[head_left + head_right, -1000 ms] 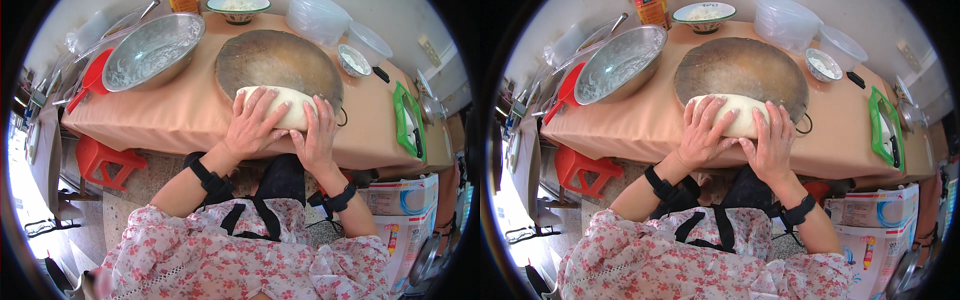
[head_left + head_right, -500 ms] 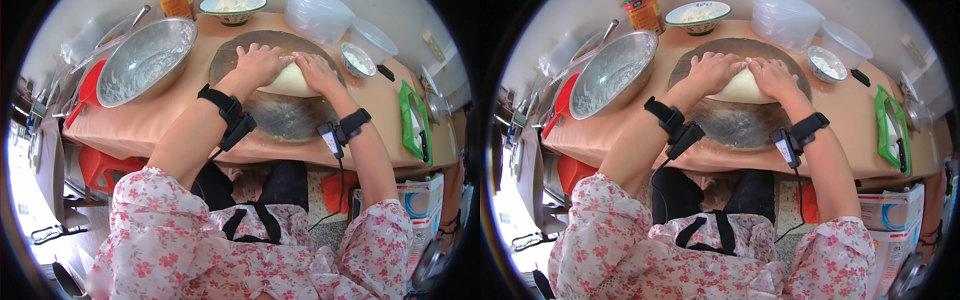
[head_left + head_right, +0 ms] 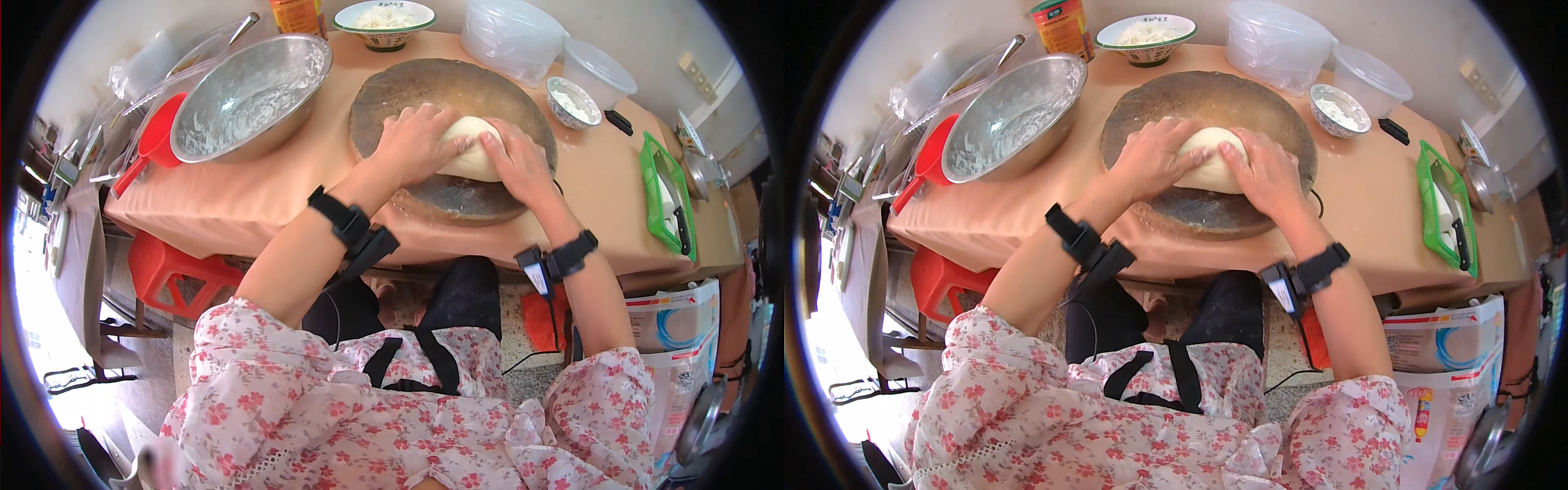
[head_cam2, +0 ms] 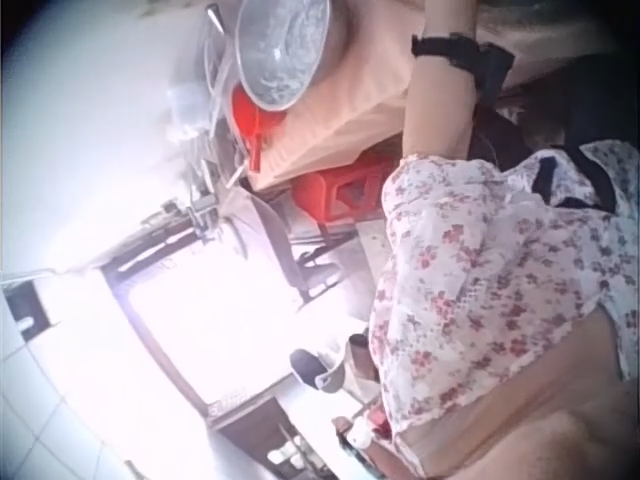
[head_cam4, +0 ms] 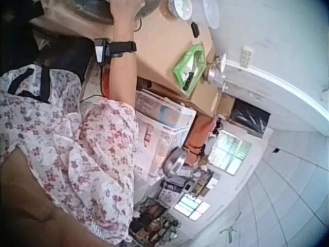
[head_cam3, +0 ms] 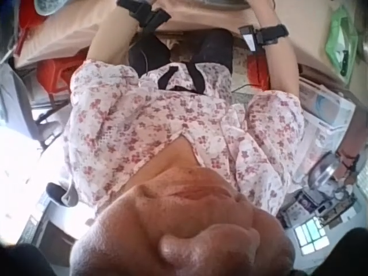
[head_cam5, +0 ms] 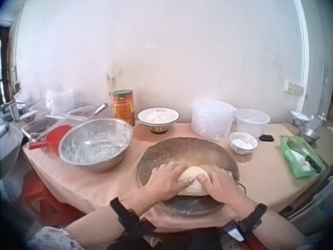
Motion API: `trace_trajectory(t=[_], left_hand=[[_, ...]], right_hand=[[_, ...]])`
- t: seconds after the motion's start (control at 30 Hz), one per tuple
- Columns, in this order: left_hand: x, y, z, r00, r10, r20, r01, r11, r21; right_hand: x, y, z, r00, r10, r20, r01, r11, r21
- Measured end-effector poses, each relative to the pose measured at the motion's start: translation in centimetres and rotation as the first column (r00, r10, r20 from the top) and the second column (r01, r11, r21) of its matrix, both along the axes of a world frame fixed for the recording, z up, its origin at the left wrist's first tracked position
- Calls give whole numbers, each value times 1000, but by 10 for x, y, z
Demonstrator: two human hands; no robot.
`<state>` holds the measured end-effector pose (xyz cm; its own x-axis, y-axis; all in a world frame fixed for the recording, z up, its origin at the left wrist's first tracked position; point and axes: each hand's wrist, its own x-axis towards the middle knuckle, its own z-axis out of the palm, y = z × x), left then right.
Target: The recorder is kneading a large piece of white dough on a wooden cutting board.
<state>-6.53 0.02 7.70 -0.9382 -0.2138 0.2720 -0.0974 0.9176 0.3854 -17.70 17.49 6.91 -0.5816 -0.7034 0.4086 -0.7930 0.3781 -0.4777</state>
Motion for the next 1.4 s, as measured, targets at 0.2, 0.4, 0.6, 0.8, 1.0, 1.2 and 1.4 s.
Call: trace_trajectory(t=[0.2,0.4,0.6,0.8,1.0,1.2,1.4], left_hand=[[67,6,-16,924,-238,-300,200,968,-152],[75,5,-16,884,-298,-361,260,954,-151],[48,-8,14,843,-237,-483,150,966,-211],[42,-22,-3,924,-155,-351,73,969,-237],[-4,-20,13,922,3,-386,-26,998,-55],[25,20,-6,987,101,-123,-111,991,-77],[81,37,-47,863,-144,-484,-10,954,-301]], right_hand=[[60,39,-12,945,101,-312,-139,985,-105],[67,44,-10,945,85,-316,-129,985,-118],[44,16,20,914,8,-407,-82,983,-165],[22,5,25,973,131,-192,-122,991,56],[1,-40,16,980,-15,-197,4,999,-53],[35,-19,-6,990,-29,-137,26,999,-25],[94,26,-23,882,54,-468,-92,994,-57]])
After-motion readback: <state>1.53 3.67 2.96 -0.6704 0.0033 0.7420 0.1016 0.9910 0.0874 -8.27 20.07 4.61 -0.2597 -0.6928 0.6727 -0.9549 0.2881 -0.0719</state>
